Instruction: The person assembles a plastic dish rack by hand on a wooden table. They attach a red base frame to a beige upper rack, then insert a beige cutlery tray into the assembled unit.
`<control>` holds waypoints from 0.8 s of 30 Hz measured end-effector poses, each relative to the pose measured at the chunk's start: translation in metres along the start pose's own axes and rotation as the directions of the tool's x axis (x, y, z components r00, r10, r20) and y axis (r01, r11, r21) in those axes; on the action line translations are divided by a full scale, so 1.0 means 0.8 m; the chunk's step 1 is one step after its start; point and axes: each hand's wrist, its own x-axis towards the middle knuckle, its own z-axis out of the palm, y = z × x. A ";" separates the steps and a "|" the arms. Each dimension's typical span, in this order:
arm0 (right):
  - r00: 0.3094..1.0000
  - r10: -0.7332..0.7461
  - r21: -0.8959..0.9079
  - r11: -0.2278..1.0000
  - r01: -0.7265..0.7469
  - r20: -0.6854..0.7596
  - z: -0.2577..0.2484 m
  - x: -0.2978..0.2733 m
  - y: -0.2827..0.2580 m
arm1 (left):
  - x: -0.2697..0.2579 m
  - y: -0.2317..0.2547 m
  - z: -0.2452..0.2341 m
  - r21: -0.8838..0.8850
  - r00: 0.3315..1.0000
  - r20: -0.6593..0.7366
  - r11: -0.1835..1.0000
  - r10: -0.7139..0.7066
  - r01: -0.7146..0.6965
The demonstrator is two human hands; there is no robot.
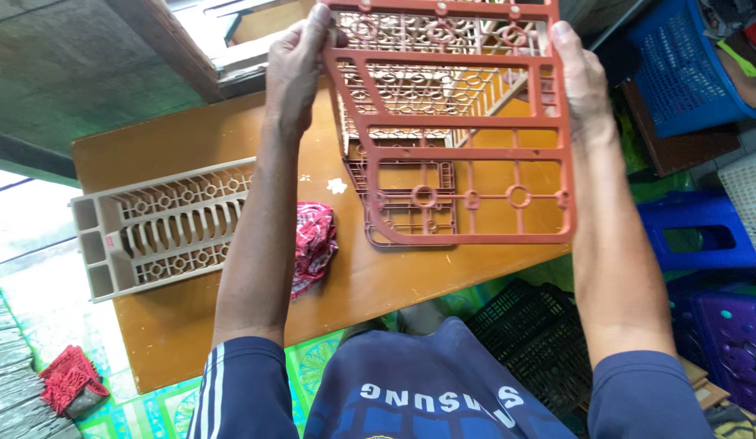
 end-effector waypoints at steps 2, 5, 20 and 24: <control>0.996 0.070 -0.010 0.997 -0.070 -0.054 -0.002 0.001 0.002 | -0.005 0.002 -0.005 0.016 0.999 -0.008 0.999 -0.050 0.050; 0.998 0.027 -0.072 0.997 -0.031 -0.059 -0.001 -0.003 0.000 | -0.014 0.006 -0.010 -0.034 0.997 -0.006 0.996 -0.082 0.082; 0.998 -0.016 -0.190 0.981 0.028 0.067 0.005 -0.010 -0.009 | -0.022 0.011 -0.002 -0.057 0.996 -0.056 0.996 -0.068 0.065; 1.000 -0.021 -0.180 0.983 0.024 0.014 -0.012 -0.001 0.006 | -0.020 0.013 0.002 0.030 0.996 -0.067 0.998 -0.062 0.064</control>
